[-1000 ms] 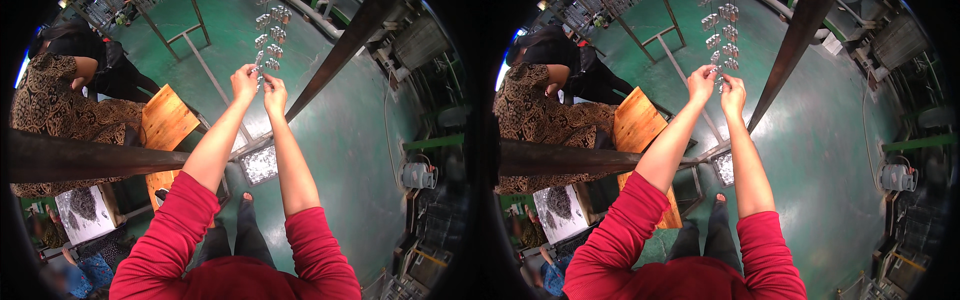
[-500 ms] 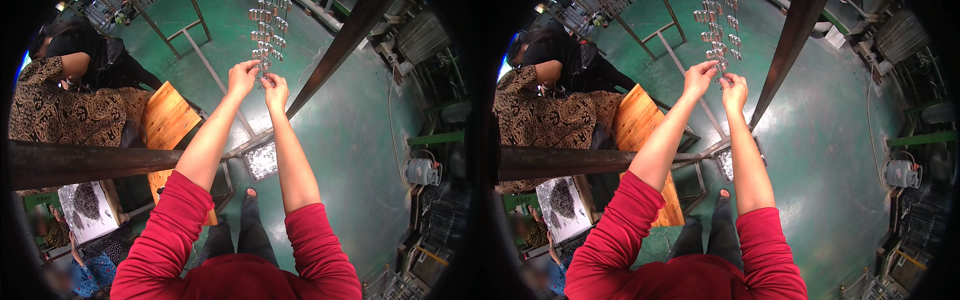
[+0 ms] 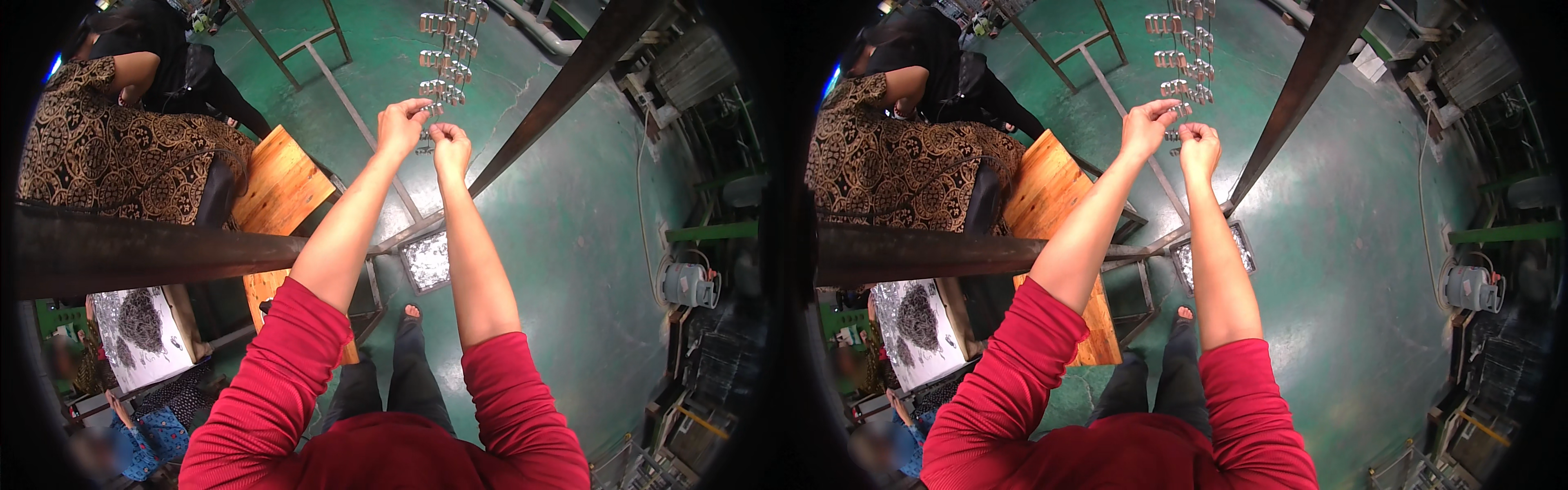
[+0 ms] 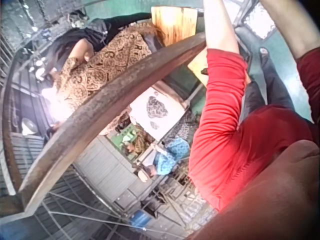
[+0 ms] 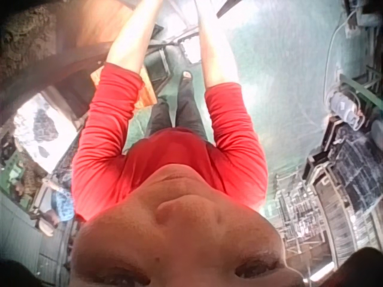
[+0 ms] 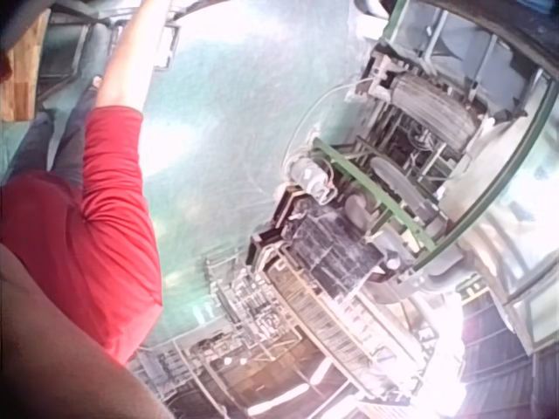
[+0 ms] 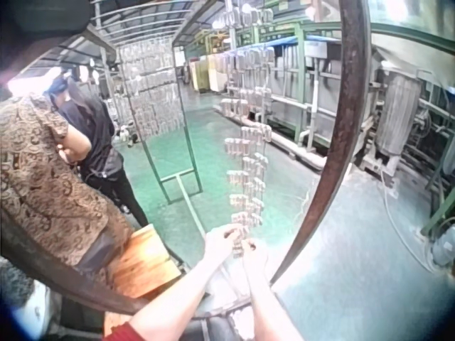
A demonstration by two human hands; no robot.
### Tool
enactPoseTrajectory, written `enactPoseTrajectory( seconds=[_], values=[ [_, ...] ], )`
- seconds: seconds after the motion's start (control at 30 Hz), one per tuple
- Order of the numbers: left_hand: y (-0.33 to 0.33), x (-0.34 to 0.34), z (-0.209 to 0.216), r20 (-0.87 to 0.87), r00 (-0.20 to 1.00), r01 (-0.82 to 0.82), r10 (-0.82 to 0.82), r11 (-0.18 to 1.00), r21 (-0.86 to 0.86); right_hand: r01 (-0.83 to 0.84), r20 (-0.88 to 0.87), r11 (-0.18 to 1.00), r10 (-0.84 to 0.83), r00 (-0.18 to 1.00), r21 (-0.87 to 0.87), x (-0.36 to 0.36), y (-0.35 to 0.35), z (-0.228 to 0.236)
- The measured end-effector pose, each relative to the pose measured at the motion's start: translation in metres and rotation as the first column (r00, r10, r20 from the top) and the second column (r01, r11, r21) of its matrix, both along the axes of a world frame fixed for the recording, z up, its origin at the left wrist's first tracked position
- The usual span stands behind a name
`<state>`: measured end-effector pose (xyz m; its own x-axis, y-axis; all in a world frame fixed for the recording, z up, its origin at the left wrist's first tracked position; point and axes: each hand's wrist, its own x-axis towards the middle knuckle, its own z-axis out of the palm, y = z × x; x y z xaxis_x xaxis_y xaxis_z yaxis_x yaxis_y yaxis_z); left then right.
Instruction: The person picks up small metal clips and wire loops from a table and connects them by hand into a chain. They repeatedly pick, link, and place the components, building a longer chain that is eventually hung on a nearby rack.
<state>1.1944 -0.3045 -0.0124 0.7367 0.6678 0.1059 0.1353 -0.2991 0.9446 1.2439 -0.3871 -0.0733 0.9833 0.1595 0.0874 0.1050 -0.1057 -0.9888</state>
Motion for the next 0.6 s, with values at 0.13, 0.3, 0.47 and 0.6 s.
enactPoseTrajectory(
  seconds=[0.13,0.3,0.47,0.6],
  values=[
    [-0.007,-0.005,0.0,0.04,0.999,-0.017,0.017,1.0,0.008,0.067,-0.14,0.977,-0.039,0.989,0.2,-0.003,0.008,-0.011],
    [-0.016,-0.01,0.003,-0.012,0.999,-0.035,0.035,0.999,-0.004,0.169,-0.356,0.872,0.006,0.935,0.459,-0.019,0.01,0.005],
    [-0.026,-0.013,0.006,-0.011,1.0,-0.029,0.029,0.999,-0.033,0.252,-0.421,0.802,-0.001,0.907,0.542,-0.026,0.009,0.008],
    [-0.032,-0.013,0.01,-0.029,0.999,-0.029,0.028,0.999,-0.039,0.306,-0.506,0.78,0.016,0.862,0.546,-0.024,0.005,0.009]
  ],
)
